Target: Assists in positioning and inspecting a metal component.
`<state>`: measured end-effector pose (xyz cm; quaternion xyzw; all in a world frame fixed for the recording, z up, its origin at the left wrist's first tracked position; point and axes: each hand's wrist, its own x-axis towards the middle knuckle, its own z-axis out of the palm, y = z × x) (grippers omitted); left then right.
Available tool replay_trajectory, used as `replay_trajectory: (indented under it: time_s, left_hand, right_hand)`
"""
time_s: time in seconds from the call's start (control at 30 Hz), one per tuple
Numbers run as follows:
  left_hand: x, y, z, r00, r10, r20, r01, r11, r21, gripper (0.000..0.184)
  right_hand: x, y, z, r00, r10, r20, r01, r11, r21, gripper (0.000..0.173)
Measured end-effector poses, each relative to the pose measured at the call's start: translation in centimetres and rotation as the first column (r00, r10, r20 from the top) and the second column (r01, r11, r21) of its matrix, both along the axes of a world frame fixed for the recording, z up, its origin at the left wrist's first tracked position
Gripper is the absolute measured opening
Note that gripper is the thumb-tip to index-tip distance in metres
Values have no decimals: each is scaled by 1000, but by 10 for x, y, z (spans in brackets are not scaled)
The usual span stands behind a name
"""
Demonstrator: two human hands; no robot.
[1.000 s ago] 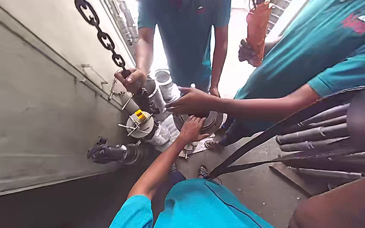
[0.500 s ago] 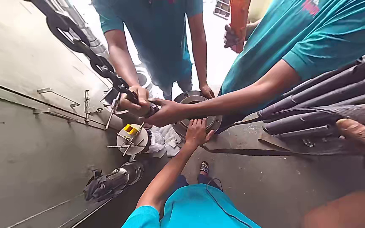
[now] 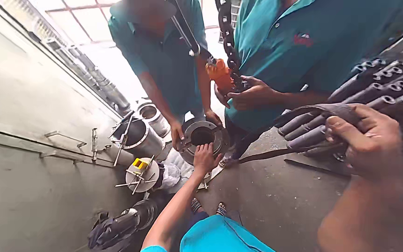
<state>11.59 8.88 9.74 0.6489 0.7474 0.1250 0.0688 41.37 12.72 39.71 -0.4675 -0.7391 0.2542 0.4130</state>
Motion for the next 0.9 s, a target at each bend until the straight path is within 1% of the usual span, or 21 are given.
replay_trajectory:
  time_s: [0.13,0.3,0.4,0.5,0.6,0.7,0.73,0.8,0.9]
  left_hand:
    - [1,0,0,999,10,-52,-8,1000,23,79]
    - [2,0,-3,997,8,-79,-4,999,44,78]
    - [2,1,-3,997,10,-78,-7,999,36,79]
    - [2,1,-7,995,21,-94,-16,998,53,79]
    - [1,1,-12,993,21,-116,-12,997,76,79]
    - [3,3,-10,993,17,-121,-4,995,102,78]
    - [1,1,-10,991,19,-129,-7,995,95,78]
    - [-2,-1,-13,988,20,-151,-8,996,85,80]
    - [1,4,-15,986,19,-163,-3,995,100,80]
  right_hand:
    - [11,11,-3,1000,-14,-27,13,999,-37,22]
    - [25,28,-10,993,-11,-115,5,998,-56,17]
    - [34,32,-12,993,-18,-113,11,998,-62,16]
    - [41,33,-12,994,-37,-98,31,998,-62,21]
    - [54,33,-11,993,-108,-56,107,994,-17,24]
    - [78,46,-22,988,-141,-64,141,990,-1,44]
    - [84,55,-36,988,-136,-70,136,991,-6,48]
    - [92,69,-64,989,-132,-62,131,991,-15,49]
    - [79,66,-78,982,-170,78,176,981,-79,61]
